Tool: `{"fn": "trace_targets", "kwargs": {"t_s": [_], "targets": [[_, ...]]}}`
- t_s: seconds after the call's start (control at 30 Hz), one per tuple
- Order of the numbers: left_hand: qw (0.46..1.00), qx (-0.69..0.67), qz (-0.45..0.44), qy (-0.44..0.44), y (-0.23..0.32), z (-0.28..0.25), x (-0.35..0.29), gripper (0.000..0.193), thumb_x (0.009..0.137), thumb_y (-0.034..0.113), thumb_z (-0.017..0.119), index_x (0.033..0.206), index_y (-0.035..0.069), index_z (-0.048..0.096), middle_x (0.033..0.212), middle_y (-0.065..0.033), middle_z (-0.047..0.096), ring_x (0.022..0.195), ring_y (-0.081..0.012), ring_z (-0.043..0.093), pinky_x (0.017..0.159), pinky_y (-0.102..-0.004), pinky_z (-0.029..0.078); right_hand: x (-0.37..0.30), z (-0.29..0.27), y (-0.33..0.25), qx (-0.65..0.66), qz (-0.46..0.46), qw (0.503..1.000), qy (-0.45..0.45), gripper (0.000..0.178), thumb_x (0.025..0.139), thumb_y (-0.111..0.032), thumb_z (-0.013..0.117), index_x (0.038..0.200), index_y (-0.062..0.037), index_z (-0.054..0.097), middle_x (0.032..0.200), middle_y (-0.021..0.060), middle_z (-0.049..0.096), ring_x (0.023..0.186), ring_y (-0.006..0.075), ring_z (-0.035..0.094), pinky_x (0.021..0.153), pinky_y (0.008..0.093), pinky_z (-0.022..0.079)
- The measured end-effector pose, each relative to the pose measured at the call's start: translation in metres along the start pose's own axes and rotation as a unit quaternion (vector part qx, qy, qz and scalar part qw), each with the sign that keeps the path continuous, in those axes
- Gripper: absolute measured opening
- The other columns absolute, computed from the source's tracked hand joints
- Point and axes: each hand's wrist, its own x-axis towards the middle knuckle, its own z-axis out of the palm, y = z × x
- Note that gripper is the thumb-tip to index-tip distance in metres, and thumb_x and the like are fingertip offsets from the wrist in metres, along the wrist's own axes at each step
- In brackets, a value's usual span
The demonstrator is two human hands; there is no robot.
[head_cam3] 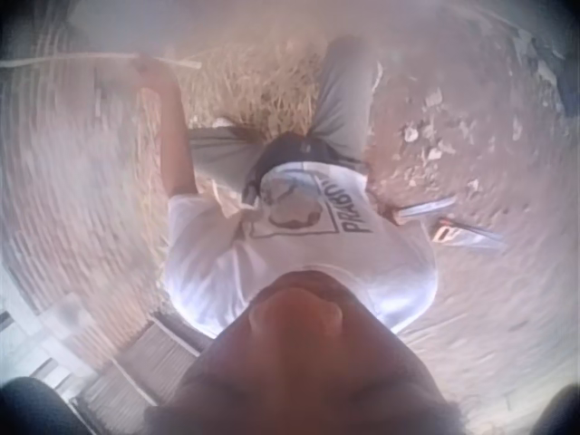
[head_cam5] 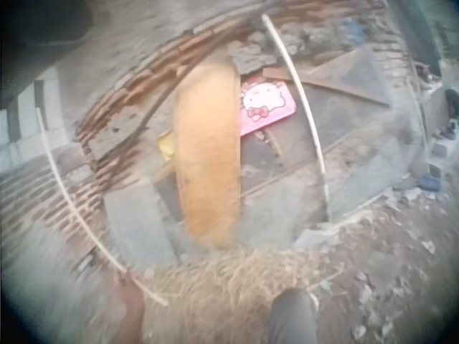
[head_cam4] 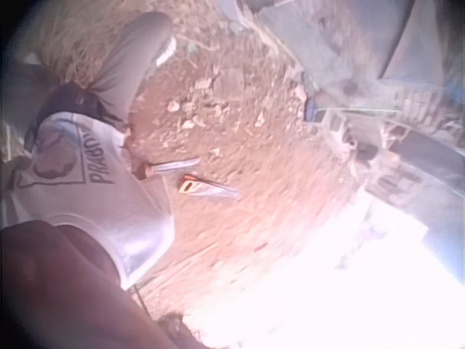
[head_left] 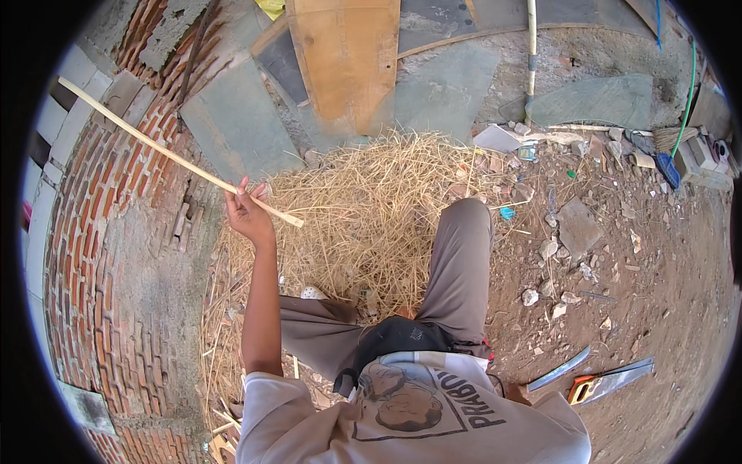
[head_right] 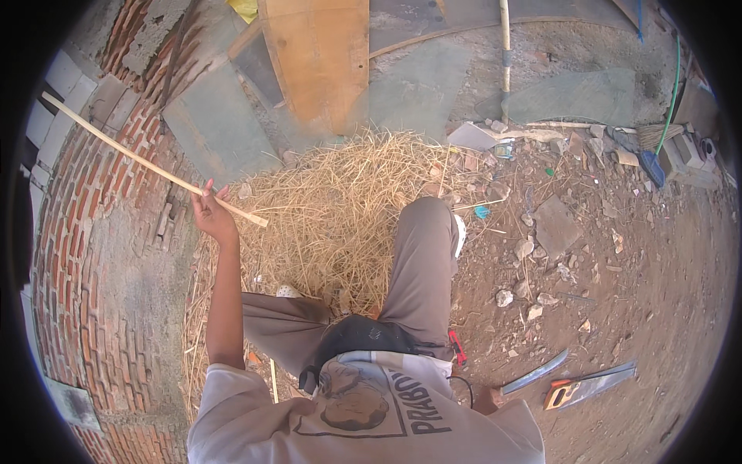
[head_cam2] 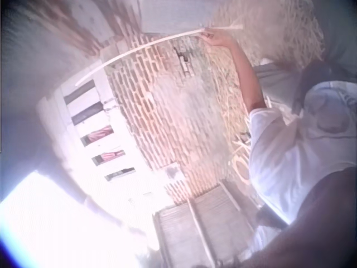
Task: The person sits on a pile of straw and uses a red utility knife to shave the surface of a long bamboo stick. They rotate the stick and scrape the blade along its length to remove the outer layer, then switch to a larger knife to continue the process.
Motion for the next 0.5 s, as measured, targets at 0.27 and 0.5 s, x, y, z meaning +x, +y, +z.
{"fn": "trace_targets", "kwargs": {"t_s": [0.27, 0.5], "targets": [[0.998, -0.015, 0.02, 0.052, 0.0, 0.004, -0.011, 0.038, 0.102, 0.011, 0.045, 0.134, -0.008, 0.039, 0.11, -0.0171, 0.062, 0.084, -0.0226, 0.069, 0.068, -0.028, 0.058, -0.012, -0.007, 0.002, 0.004, 0.001, 1.0, 0.008, 0.045, 0.077, -0.033, 0.062, 0.102, 0.0037, 0.065, 0.088, 0.0186, 0.066, 0.074, 0.0333, 0.065, 0.06, 0.0418, 0.052], [0.995, -0.043, -0.029, 0.09, -0.015, 0.002, -0.003, 0.039, 0.102, 0.016, 0.047, 0.134, -0.007, 0.042, 0.094, -0.0112, 0.062, 0.076, -0.0172, 0.066, 0.063, -0.0252, 0.054, -0.038, -0.018, -0.008, 0.066, 0.025, 0.997, 0.001, 0.044, 0.078, -0.033, 0.062, 0.102, 0.0036, 0.065, 0.086, 0.0169, 0.066, 0.069, 0.0321, 0.065, 0.057, 0.0408, 0.052]]}}
